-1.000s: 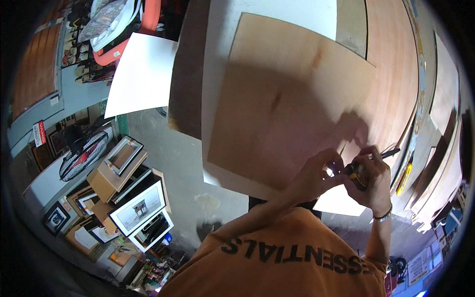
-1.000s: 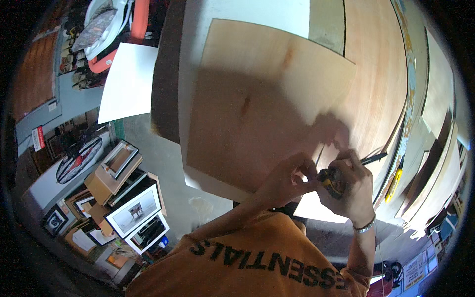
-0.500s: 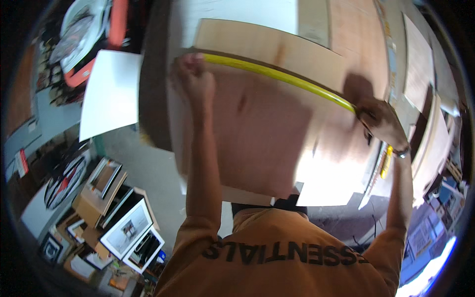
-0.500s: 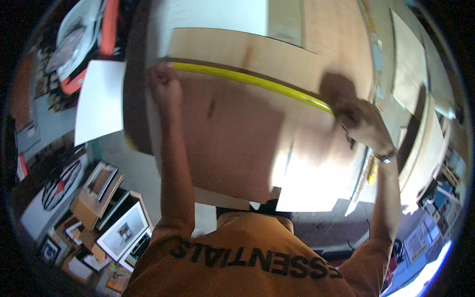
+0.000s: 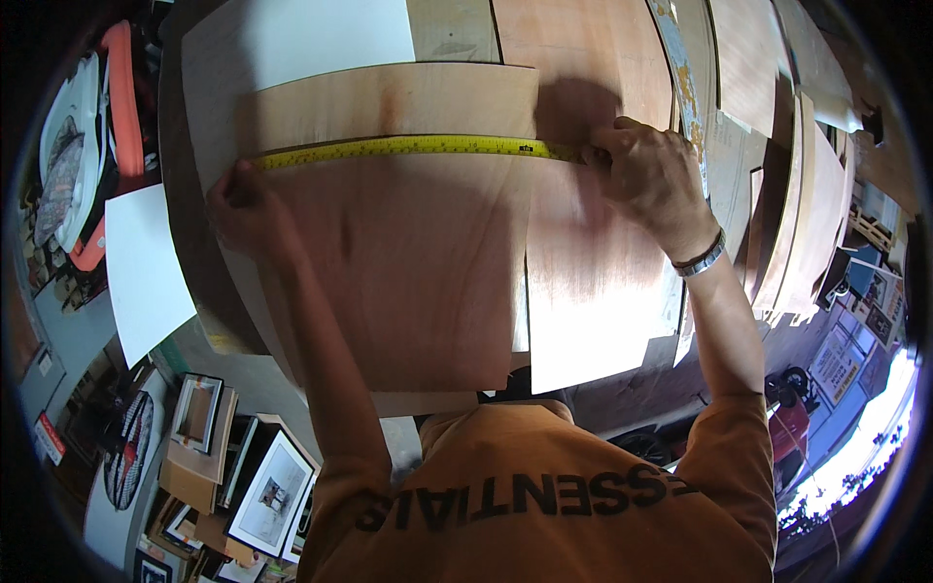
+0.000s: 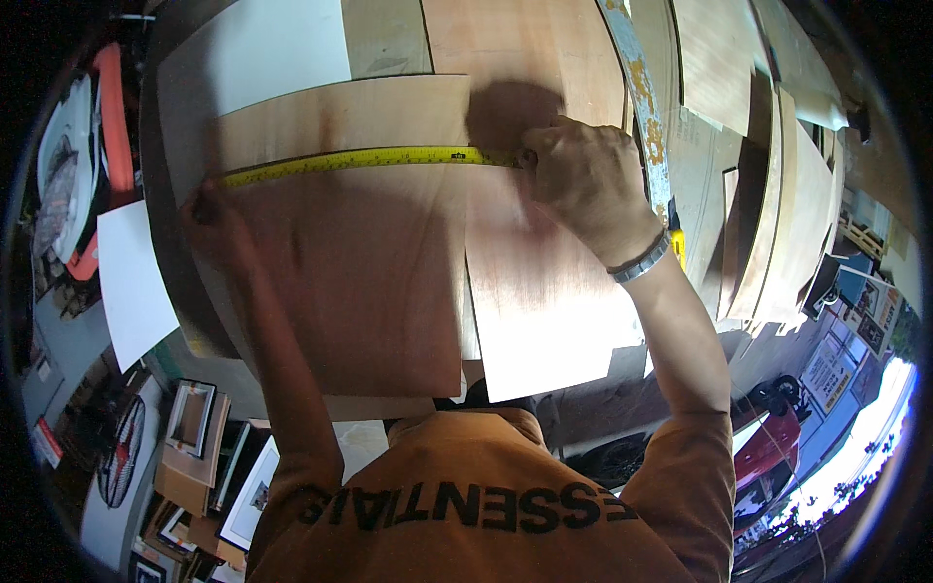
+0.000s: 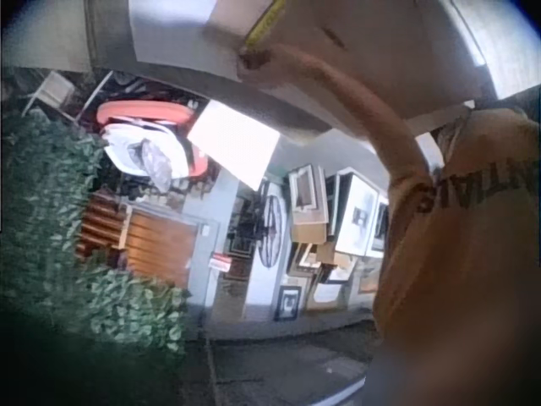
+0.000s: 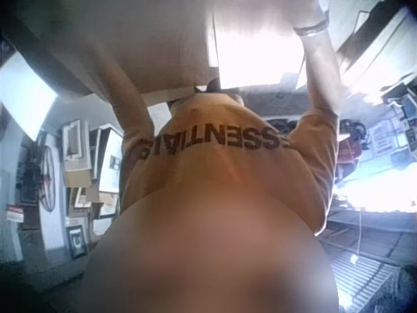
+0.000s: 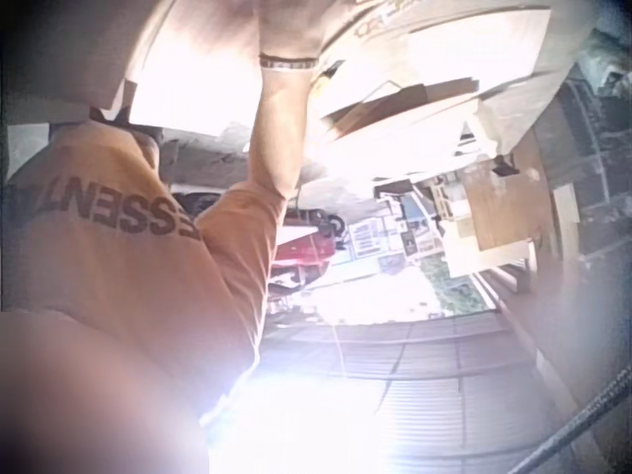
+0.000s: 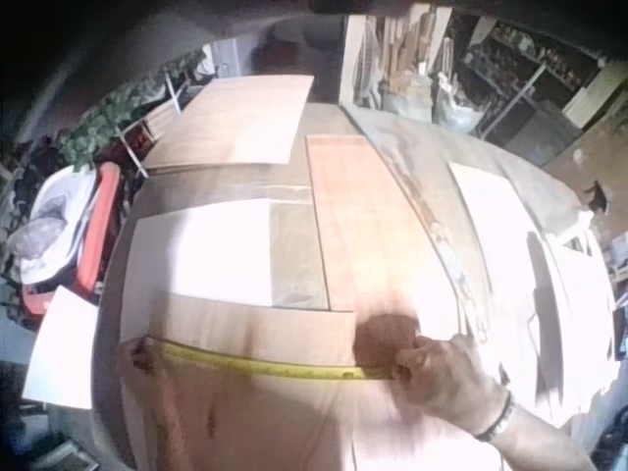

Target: The person measures and marks a wooden board with a tape measure and pencil, then uses a utility knife and metal straightedge to score and cut the board into smaller pieces. The person repeats the measure-mark-cut cycle on the same board multiple times.

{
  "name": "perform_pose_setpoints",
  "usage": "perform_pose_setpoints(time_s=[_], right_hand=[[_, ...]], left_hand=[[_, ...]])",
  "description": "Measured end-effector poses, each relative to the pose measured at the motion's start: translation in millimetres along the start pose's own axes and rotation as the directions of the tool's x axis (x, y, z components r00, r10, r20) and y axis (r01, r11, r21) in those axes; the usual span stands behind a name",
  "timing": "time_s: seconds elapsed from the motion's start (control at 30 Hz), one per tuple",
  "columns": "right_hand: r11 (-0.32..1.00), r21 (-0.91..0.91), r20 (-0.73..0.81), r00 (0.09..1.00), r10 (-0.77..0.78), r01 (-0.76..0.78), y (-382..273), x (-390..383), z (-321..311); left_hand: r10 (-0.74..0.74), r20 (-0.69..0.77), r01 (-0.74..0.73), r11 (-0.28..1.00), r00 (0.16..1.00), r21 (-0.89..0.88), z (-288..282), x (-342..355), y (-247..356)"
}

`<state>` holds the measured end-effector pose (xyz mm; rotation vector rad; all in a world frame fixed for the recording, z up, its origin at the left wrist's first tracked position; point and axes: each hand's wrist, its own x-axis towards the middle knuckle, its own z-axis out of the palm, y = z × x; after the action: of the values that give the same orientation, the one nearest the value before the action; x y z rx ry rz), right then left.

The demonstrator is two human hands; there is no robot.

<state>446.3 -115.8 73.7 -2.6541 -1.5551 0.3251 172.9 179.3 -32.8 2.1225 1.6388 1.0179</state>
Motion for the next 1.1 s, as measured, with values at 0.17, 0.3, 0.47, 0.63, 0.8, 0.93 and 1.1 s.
perform_pose_setpoints(time_s=[0.17,0.3,0.47,0.63,0.8,0.93,1.1], right_hand=[[1.000,0.012,-0.051,0.999,-0.012,0.012,-3.3,-5.5,2.9],[1.000,-0.002,-0.049,0.999,0.021,-0.021,-6.1,-6.2,2.9],[0.993,-0.106,-0.019,0.999,0.046,-0.048,-9.4,-8.5,5.5],[0.998,-0.035,-0.113,0.992,-0.050,0.046,-4.6,-10.0,8.2],[0.983,0.181,0.028,0.999,0.020,-0.025,0.9,-12.7,0.6],[0.923,0.362,0.196,0.978,0.065,-0.133,-0.7,-25.2,7.1],[0.733,0.570,0.358,0.915,0.184,-0.370,-32.5,-48.6,25.1]], left_hand=[[0.016,0.020,-0.017,0.999,1.000,0.039,-3.3,1.0,5.6],[0.019,0.021,-0.021,0.998,1.000,0.057,-4.0,3.1,8.9],[0.012,0.013,-0.013,0.998,1.000,0.059,-6.3,-0.5,1.9],[0.038,0.074,-0.026,0.987,0.997,-0.159,-1.8,1.4,-15.7],[-0.007,0.106,0.030,0.976,0.994,-0.215,-19.3,-13.6,-3.6],[0.031,0.321,-0.089,0.982,0.946,0.168,-95.2,-45.6,2.2],[-0.149,0.487,0.079,0.984,0.861,0.161,-145.0,-69.9,-3.9]])
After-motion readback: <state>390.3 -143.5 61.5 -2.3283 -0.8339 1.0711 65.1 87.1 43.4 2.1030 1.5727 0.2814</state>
